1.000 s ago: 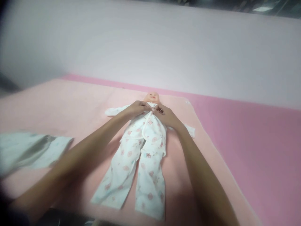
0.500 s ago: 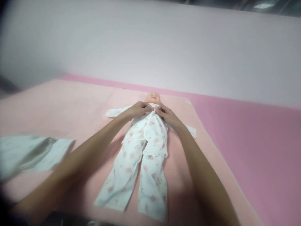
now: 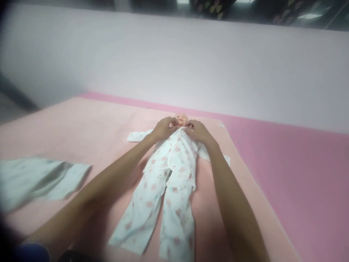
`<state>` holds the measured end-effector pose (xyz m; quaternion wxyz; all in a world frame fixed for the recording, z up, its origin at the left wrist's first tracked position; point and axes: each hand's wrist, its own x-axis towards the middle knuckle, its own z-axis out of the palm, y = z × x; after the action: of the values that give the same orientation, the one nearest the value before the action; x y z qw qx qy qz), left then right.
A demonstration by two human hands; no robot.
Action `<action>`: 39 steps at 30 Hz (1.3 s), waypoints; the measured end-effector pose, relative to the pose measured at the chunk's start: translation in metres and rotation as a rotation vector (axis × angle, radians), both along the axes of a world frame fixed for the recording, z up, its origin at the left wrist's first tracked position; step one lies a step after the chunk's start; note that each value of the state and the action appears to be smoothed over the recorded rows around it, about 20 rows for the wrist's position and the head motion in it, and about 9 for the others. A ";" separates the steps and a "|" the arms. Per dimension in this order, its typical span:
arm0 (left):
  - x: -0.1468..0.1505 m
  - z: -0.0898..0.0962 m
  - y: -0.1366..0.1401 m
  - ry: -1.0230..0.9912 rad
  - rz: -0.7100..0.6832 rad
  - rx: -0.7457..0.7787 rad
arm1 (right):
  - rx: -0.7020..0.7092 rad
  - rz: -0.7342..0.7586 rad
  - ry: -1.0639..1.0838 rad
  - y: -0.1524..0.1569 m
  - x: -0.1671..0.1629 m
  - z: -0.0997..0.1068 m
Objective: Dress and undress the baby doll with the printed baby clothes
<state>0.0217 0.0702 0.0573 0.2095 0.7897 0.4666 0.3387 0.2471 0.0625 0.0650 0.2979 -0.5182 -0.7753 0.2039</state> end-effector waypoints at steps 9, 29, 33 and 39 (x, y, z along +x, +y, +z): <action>0.003 -0.015 0.006 -0.206 -0.041 0.029 | -0.108 -0.065 0.324 0.013 -0.007 -0.026; 0.006 -0.012 0.004 -0.338 0.041 -0.277 | -0.250 -0.171 0.392 0.009 -0.007 -0.025; 0.008 -0.010 0.001 -0.336 0.070 -0.286 | -0.315 -0.098 0.258 0.005 -0.002 -0.011; 0.010 -0.009 -0.003 -0.350 0.075 -0.288 | -0.238 -0.050 0.037 -0.001 -0.006 0.000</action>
<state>0.0318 0.0675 0.0485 0.3852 0.6630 0.4955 0.4081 0.2407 0.0618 0.0646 0.2538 -0.5650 -0.7269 0.2966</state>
